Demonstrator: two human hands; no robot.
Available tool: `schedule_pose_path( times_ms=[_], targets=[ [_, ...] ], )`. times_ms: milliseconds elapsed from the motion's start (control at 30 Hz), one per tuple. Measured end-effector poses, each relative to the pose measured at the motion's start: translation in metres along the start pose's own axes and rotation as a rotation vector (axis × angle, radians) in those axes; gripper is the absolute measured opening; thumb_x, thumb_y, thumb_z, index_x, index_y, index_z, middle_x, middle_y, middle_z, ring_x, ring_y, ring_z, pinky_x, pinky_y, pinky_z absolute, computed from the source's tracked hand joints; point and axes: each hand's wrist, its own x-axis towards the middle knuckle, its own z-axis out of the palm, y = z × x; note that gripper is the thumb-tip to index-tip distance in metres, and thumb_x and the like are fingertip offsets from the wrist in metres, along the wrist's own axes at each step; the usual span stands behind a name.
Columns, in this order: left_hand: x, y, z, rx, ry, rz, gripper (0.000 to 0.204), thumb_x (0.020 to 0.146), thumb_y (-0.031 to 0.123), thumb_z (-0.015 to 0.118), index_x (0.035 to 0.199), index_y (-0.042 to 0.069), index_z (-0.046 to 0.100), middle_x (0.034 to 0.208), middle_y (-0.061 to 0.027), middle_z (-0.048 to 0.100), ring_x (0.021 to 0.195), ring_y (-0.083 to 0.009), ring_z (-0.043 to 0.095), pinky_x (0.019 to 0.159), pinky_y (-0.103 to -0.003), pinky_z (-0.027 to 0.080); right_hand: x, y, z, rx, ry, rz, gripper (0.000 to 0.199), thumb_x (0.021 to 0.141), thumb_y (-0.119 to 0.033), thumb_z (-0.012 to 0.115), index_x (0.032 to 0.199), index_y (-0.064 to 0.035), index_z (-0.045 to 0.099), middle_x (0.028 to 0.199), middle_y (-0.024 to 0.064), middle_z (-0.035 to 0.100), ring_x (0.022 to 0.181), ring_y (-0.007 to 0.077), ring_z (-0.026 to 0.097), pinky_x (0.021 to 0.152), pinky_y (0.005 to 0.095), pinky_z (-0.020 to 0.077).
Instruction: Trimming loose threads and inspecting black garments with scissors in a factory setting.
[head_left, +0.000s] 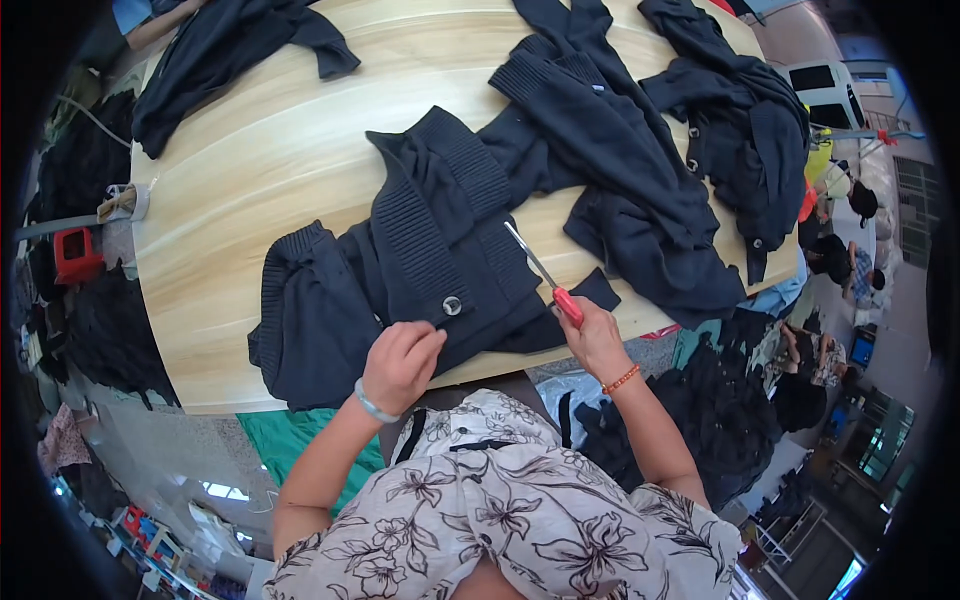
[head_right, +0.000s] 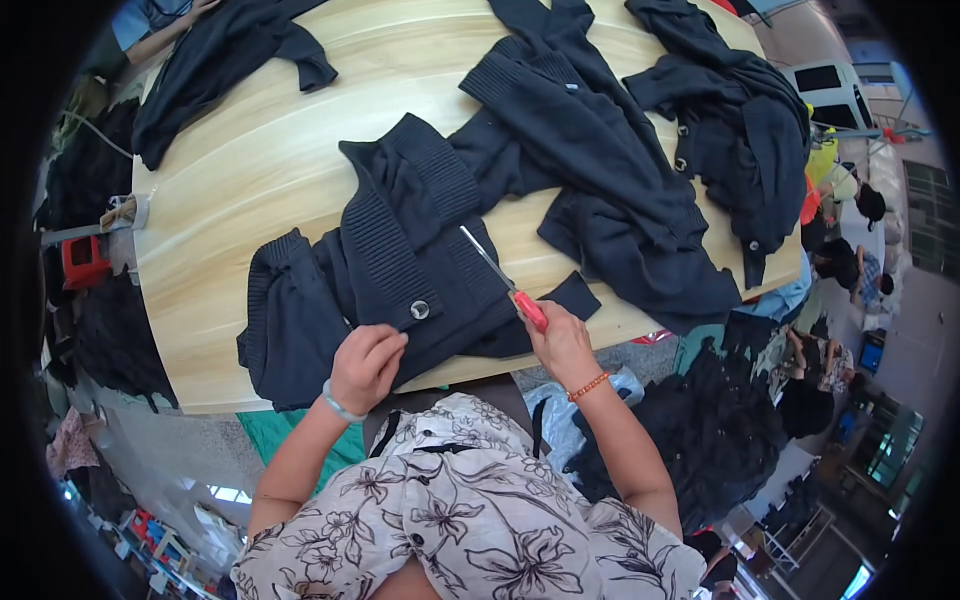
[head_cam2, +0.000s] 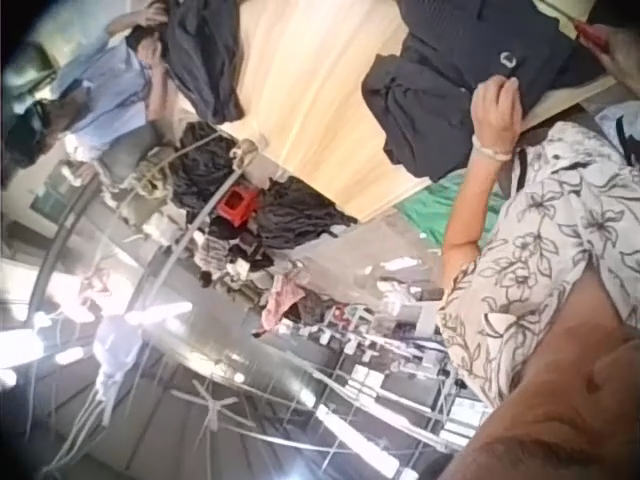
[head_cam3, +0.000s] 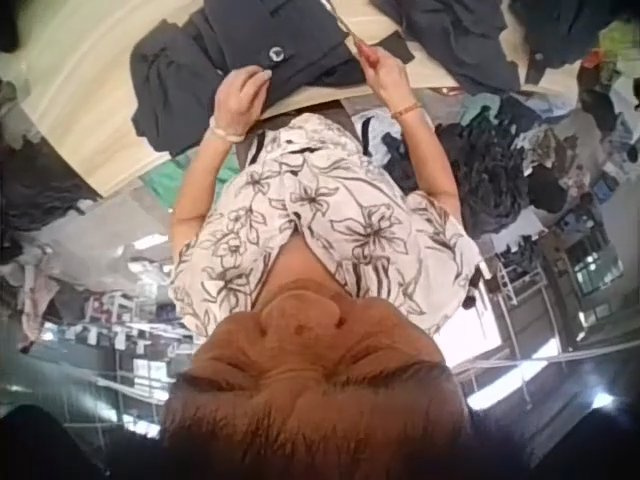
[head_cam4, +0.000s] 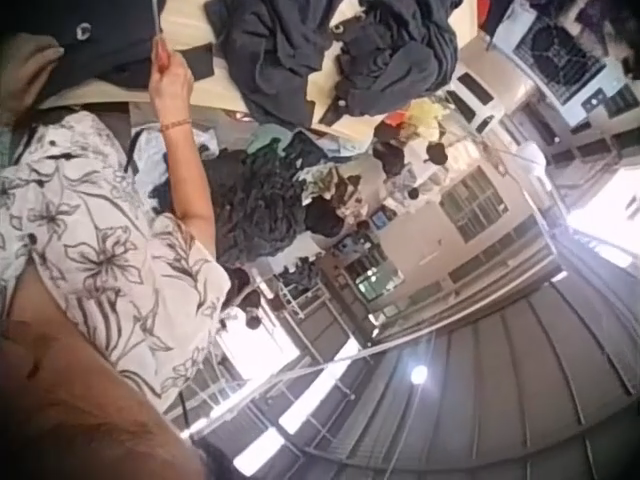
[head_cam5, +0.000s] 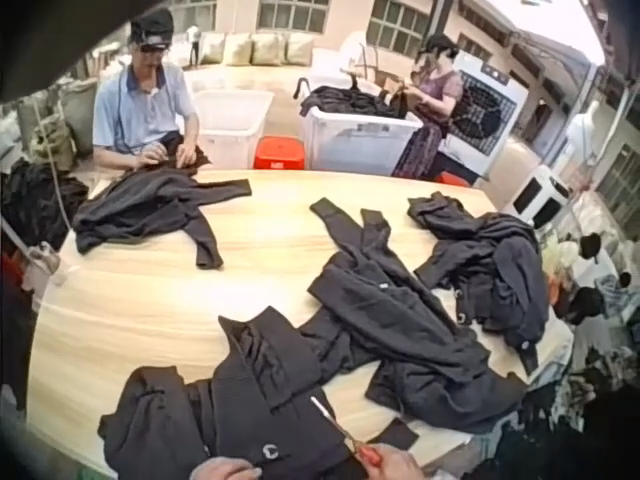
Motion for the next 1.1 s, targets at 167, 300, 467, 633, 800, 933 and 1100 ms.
schedule_pose_path(
  times_ms=[167, 300, 467, 633, 800, 933, 1100],
  targets=[
    [0.018, -0.008, 0.054, 0.117, -0.028, -0.215, 0.035, 0.076, 0.001, 0.070, 0.110, 0.002, 0.060, 0.103, -0.0126, 0.057, 0.087, -0.0315, 0.060, 0.072, -0.040, 0.052, -0.016, 0.015, -0.001, 0.015, -0.009, -0.068, 0.022, 0.088, -0.011, 0.063, 0.109, -0.0035, 0.062, 0.100, 0.0202, 0.063, 0.095, 0.0413, 0.062, 0.082, 0.0434, 0.0500],
    [0.023, -0.016, 0.063, 0.205, -0.212, -0.283, 0.031, 0.073, 0.001, 0.070, 0.102, 0.005, 0.058, 0.097, -0.0135, 0.052, 0.089, -0.0327, 0.058, 0.074, -0.043, 0.052, -0.034, 0.021, -0.012, -0.024, -0.091, -0.118, 0.033, 0.084, -0.002, 0.061, 0.116, -0.0053, 0.058, 0.109, 0.0174, 0.061, 0.101, 0.0399, 0.060, 0.086, 0.0441, 0.0495],
    [0.032, -0.020, 0.045, -0.142, -0.261, -0.427, 0.022, 0.070, -0.003, 0.070, 0.086, 0.002, 0.056, 0.085, -0.0115, 0.052, 0.069, -0.0257, 0.060, 0.065, -0.036, 0.051, -0.046, 0.030, -0.015, -0.263, -0.172, -0.293, 0.025, 0.078, -0.010, 0.068, 0.102, -0.0099, 0.062, 0.094, 0.0093, 0.061, 0.092, 0.0303, 0.058, 0.078, 0.0421, 0.0483],
    [0.027, -0.030, 0.041, -0.298, -0.198, -0.496, 0.014, 0.071, -0.004, 0.067, 0.083, 0.000, 0.060, 0.082, -0.0072, 0.056, 0.064, -0.0132, 0.061, 0.060, -0.025, 0.050, -0.043, 0.019, -0.011, -0.360, -0.227, -0.493, 0.016, 0.078, -0.015, 0.068, 0.089, -0.0066, 0.061, 0.082, 0.0102, 0.063, 0.087, 0.0296, 0.060, 0.074, 0.0414, 0.0491],
    [0.022, -0.033, 0.042, -0.381, -0.173, -0.455, 0.014, 0.075, -0.001, 0.072, 0.088, -0.001, 0.067, 0.088, -0.0083, 0.060, 0.070, -0.0156, 0.064, 0.063, -0.026, 0.052, -0.046, 0.005, -0.018, -0.361, -0.355, -0.404, 0.019, 0.082, -0.025, 0.066, 0.084, -0.0064, 0.063, 0.075, 0.0137, 0.066, 0.078, 0.0317, 0.066, 0.069, 0.0437, 0.0518],
    [0.022, -0.022, 0.038, -0.425, -0.109, -0.439, 0.016, 0.078, 0.003, 0.073, 0.093, -0.001, 0.067, 0.088, -0.0103, 0.063, 0.071, -0.0184, 0.065, 0.064, -0.028, 0.053, -0.041, 0.001, -0.020, -0.157, -0.176, -0.258, 0.025, 0.086, -0.034, 0.068, 0.087, -0.0093, 0.068, 0.076, 0.0169, 0.067, 0.072, 0.0375, 0.066, 0.064, 0.0472, 0.0513],
    [0.033, -0.053, -0.015, 0.169, 0.289, -0.100, 0.028, 0.070, -0.004, 0.063, 0.096, 0.006, 0.066, 0.101, -0.0121, 0.066, 0.097, -0.0326, 0.061, 0.084, -0.042, 0.048, -0.016, -0.015, -0.007, -0.247, -0.088, -0.091, 0.046, 0.084, -0.049, 0.069, 0.076, -0.0038, 0.066, 0.066, 0.0203, 0.064, 0.066, 0.0395, 0.065, 0.062, 0.0483, 0.0504]
  ],
)
